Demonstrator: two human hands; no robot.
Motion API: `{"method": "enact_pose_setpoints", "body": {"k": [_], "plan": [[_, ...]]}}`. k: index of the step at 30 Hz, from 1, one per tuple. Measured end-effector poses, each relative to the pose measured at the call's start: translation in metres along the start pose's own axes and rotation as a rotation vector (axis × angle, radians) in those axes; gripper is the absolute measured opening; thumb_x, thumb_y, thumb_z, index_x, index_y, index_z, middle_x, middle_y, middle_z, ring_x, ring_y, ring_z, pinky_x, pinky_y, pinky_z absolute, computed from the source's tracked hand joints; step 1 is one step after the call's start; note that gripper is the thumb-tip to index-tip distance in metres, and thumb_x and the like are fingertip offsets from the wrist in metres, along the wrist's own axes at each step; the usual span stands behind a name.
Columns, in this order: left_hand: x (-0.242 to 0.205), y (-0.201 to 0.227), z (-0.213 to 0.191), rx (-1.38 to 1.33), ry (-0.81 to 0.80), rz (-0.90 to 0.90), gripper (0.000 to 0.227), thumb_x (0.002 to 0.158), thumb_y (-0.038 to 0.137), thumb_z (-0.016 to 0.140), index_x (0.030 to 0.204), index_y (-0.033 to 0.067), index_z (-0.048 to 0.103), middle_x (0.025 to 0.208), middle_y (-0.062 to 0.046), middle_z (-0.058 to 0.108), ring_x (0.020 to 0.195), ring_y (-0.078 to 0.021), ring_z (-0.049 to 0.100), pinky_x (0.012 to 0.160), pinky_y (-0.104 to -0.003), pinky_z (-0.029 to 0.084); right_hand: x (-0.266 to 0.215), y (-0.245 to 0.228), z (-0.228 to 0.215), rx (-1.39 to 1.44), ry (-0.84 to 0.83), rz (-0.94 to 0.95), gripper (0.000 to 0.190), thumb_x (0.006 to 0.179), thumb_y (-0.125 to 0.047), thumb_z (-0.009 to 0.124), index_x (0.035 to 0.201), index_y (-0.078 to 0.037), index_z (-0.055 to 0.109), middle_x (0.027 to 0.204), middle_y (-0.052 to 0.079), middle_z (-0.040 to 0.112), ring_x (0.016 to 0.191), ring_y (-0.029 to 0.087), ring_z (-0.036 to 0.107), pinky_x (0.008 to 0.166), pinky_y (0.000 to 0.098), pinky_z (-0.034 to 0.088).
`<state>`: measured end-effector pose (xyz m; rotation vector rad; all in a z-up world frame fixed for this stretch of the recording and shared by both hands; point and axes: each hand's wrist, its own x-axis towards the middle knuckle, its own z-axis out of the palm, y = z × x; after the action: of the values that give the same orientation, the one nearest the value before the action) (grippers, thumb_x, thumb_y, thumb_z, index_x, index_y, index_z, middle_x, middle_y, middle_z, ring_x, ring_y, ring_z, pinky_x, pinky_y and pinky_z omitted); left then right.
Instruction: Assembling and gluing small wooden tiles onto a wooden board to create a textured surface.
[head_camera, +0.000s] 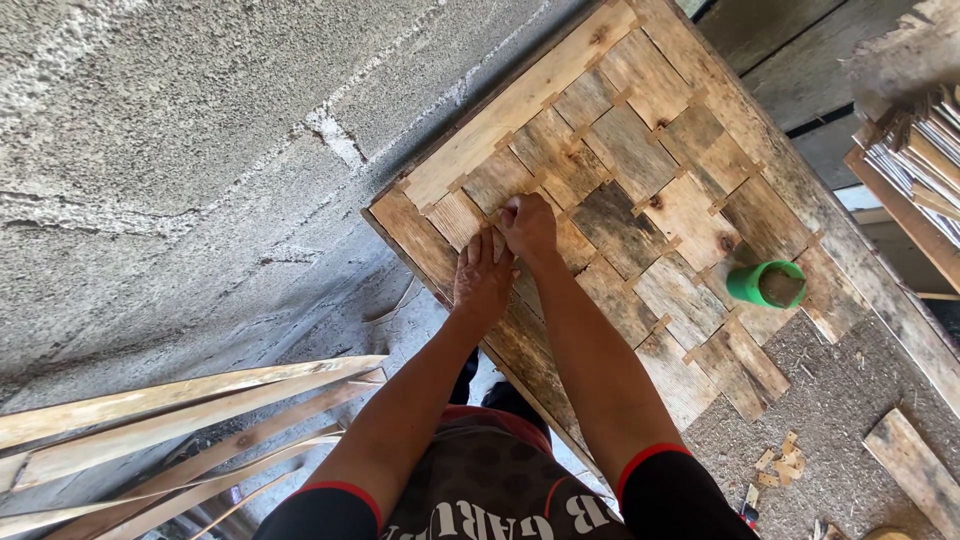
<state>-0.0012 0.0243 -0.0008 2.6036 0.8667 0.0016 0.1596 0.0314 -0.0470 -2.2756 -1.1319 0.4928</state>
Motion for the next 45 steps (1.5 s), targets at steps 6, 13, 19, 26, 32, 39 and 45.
{"method": "enact_pose_setpoints", "body": {"k": [6,13,19,26,32,39,45], "plan": [[0.002,0.001,-0.003,0.010,-0.072,-0.031,0.067,0.100,0.038,0.061,0.155,0.0070,0.038,0.163,-0.033,0.018,0.150,-0.0476,0.021,0.119,-0.058,0.025,-0.006,-0.005,-0.012,0.209,0.041,0.086,0.015,0.093,-0.016,0.070,0.098,-0.002,0.072,0.095,0.016,0.073,0.087,0.030,0.072,0.081,0.0411,0.058],[0.002,0.002,-0.005,0.021,-0.093,-0.033,0.071,0.100,0.038,0.060,0.159,0.0087,0.032,0.164,-0.032,0.015,0.151,-0.0473,0.019,0.120,-0.058,0.023,-0.007,-0.017,-0.012,0.150,0.019,0.155,0.030,0.091,-0.029,0.078,0.099,-0.002,0.066,0.101,0.016,0.067,0.088,0.030,0.069,0.078,0.0429,0.057],[0.003,0.004,-0.004,-0.004,-0.109,-0.058,0.074,0.099,0.036,0.061,0.160,0.0113,0.029,0.164,-0.031,0.015,0.150,-0.0467,0.019,0.120,-0.058,0.022,-0.010,-0.019,-0.009,0.054,0.087,0.095,0.038,0.085,-0.034,0.084,0.094,-0.003,0.063,0.099,0.016,0.064,0.087,0.033,0.064,0.078,0.0472,0.054],[-0.002,0.002,-0.004,-0.017,-0.028,-0.032,0.074,0.098,0.033,0.065,0.160,0.0093,0.031,0.165,-0.028,0.020,0.151,-0.0451,0.023,0.121,-0.056,0.025,-0.010,-0.017,-0.005,0.030,0.143,0.065,0.038,0.082,-0.035,0.086,0.090,-0.006,0.063,0.095,0.013,0.065,0.086,0.033,0.064,0.076,0.0472,0.053],[-0.001,0.004,-0.004,-0.014,-0.034,-0.027,0.076,0.098,0.032,0.064,0.160,0.0069,0.028,0.164,-0.029,0.018,0.151,-0.0464,0.022,0.120,-0.056,0.025,-0.008,-0.016,-0.007,0.022,0.141,0.074,0.039,0.082,-0.037,0.086,0.092,-0.006,0.064,0.095,0.013,0.065,0.085,0.032,0.065,0.073,0.0468,0.054],[0.001,0.009,-0.009,0.037,-0.097,-0.033,0.076,0.098,0.031,0.063,0.160,0.0061,0.025,0.164,-0.031,0.014,0.150,-0.0480,0.019,0.120,-0.057,0.022,-0.016,-0.028,-0.024,0.057,0.048,0.112,0.043,0.081,-0.038,0.085,0.099,-0.005,0.065,0.100,0.012,0.066,0.088,0.028,0.067,0.076,0.0439,0.056],[-0.002,0.012,-0.016,0.010,-0.076,-0.039,0.075,0.098,0.031,0.063,0.160,0.0055,0.029,0.165,-0.031,0.015,0.151,-0.0466,0.019,0.121,-0.056,0.023,-0.005,-0.014,-0.012,0.062,0.092,0.108,0.043,0.075,-0.036,0.088,0.095,-0.004,0.067,0.095,0.014,0.068,0.086,0.032,0.067,0.077,0.0457,0.055]]}}
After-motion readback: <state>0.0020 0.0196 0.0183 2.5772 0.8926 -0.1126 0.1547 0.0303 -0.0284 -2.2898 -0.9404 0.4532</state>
